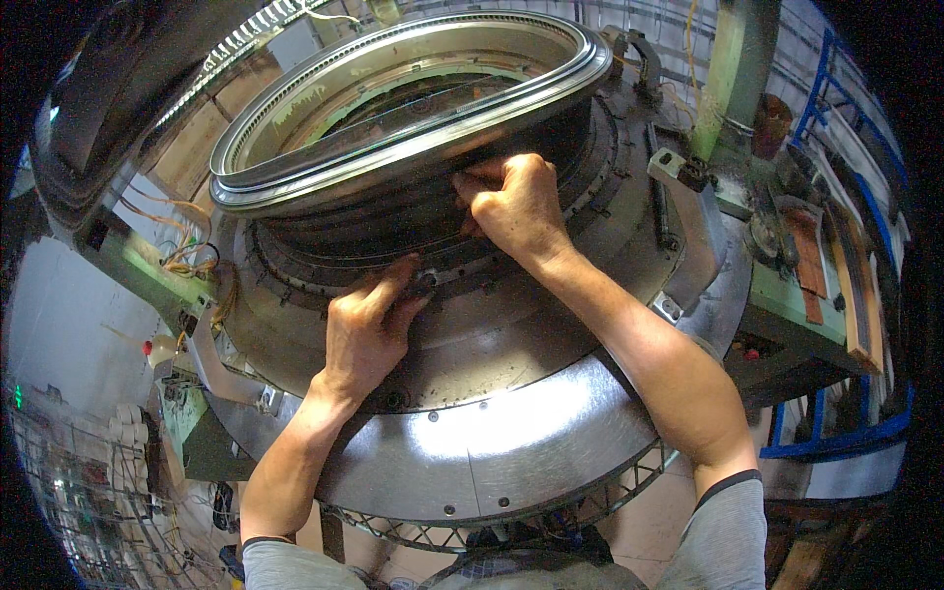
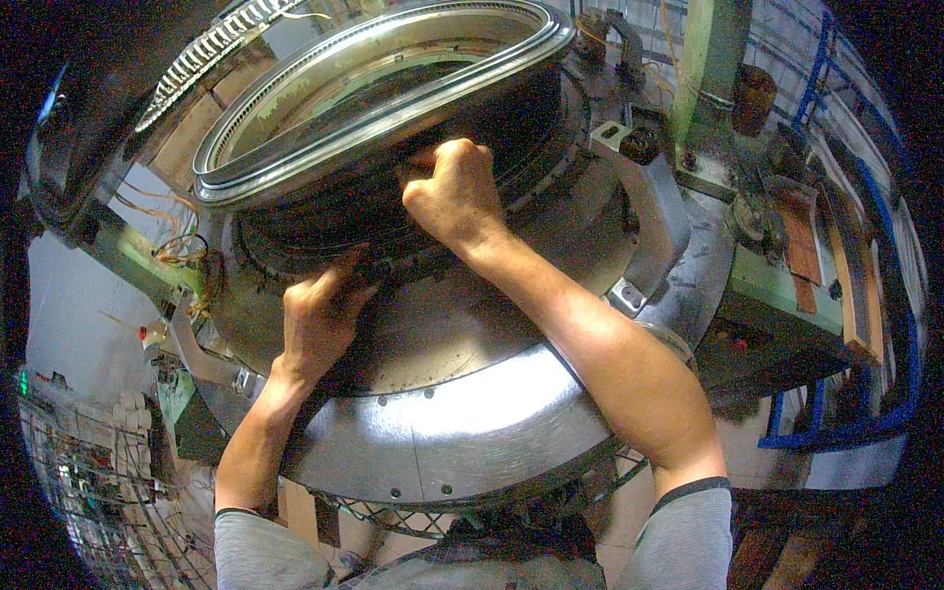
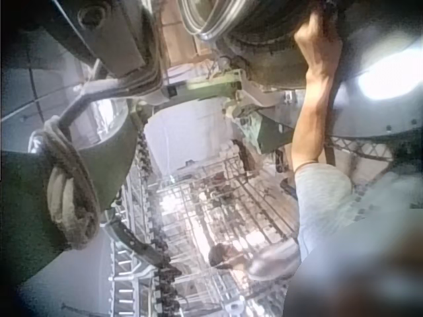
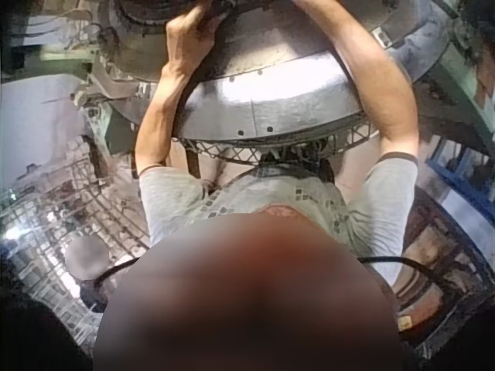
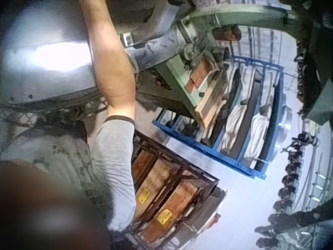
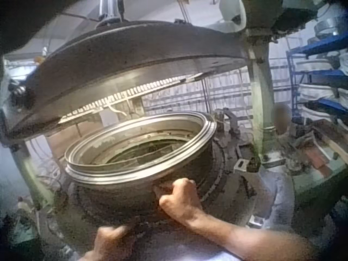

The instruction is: The person repeatedly picks up small metal strips from a wooden tray and inserts them into slots around the rim of a large circular metal component. The person handles the strips one at a time, aligning and pressing them into place along the circumference.

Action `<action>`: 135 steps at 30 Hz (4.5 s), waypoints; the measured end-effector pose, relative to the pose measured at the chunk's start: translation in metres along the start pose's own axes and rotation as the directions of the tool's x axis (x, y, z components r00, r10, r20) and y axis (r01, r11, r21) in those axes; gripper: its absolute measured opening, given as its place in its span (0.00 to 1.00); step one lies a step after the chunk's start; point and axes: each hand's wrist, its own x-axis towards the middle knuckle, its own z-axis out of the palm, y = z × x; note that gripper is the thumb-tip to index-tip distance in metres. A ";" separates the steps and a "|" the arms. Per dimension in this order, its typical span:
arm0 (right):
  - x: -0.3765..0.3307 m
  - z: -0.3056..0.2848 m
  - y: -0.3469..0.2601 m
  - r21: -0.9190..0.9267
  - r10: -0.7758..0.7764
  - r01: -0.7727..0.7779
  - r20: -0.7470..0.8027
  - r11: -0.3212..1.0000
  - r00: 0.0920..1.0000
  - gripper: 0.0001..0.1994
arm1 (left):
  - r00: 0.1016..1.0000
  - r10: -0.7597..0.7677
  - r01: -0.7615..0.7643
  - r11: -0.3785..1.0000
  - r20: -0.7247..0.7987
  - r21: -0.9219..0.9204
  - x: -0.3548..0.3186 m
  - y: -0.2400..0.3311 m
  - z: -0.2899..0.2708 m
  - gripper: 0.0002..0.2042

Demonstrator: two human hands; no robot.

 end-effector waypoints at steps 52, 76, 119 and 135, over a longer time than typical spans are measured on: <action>-0.028 0.013 -0.001 -0.621 -0.390 0.350 0.076 0.701 0.918 0.07 | 0.999 -0.025 0.027 0.999 0.047 -0.044 -0.004 0.004 -0.002 0.22; -0.066 -0.015 -0.033 -0.469 0.040 -0.002 0.071 0.883 0.997 0.09 | 0.947 -0.306 0.312 0.818 0.093 -0.484 -0.004 -0.002 -0.001 0.11; -0.115 -0.010 -0.050 -0.009 0.116 -0.127 0.459 0.992 0.881 0.11 | 0.882 -0.416 0.299 0.131 0.222 -0.945 0.003 -0.001 -0.023 0.08; -0.088 -0.030 -0.005 -0.521 -0.095 0.177 0.180 0.835 0.979 0.07 | 0.919 -0.343 0.366 0.559 0.194 -0.744 -0.003 0.001 0.005 0.14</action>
